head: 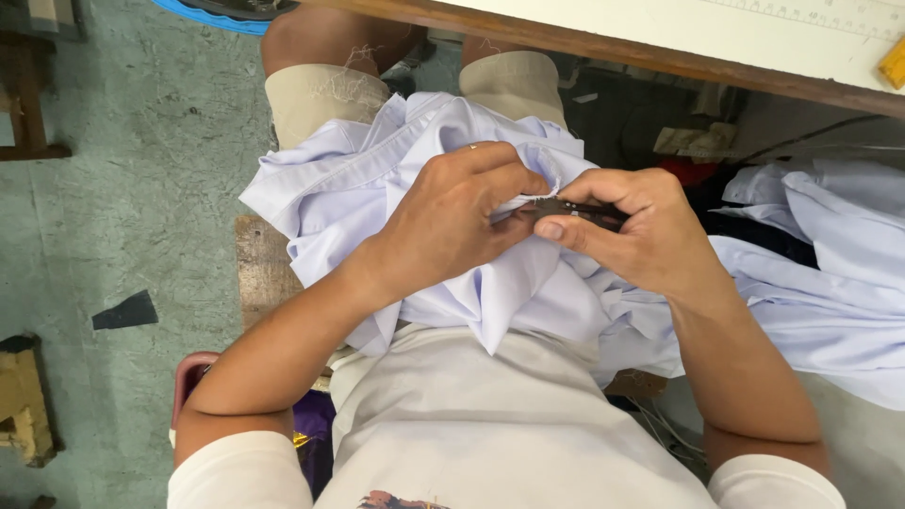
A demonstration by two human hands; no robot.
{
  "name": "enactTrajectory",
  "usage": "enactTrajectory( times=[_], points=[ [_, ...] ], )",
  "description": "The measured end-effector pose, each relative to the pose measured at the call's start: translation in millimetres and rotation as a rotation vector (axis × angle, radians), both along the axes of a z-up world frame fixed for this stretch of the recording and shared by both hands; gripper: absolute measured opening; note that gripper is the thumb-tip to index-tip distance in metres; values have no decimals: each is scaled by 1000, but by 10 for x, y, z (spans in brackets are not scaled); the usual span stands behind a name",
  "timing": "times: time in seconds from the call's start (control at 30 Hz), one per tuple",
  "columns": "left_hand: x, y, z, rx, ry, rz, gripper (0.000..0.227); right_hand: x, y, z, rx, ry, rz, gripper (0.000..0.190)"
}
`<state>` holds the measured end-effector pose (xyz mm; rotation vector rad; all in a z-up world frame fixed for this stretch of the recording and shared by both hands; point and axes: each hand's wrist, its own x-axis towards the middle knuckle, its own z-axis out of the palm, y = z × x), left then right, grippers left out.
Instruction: Using thread snips to remove loose threads from white garments at a sewing workstation.
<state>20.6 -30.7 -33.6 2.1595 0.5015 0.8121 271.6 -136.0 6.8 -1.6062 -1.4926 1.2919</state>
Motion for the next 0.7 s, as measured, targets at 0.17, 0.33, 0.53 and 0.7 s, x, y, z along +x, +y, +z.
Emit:
enactTrajectory(
  times=[0.17,0.33,0.53,0.7],
  points=[
    [35,-7,90,20,3,-21,19,32,16,6,70,28,11,20],
    [-111,182,198,35,172,-28,45,210,-60,36,106,1,32,22],
    [-341,318,347,-299,84,-162,11,332,-159,-21,131,33,-64,29],
    [-465,416,287,-207,104,-159,30,70,-125,-48,173,-14,61,43]
  ],
)
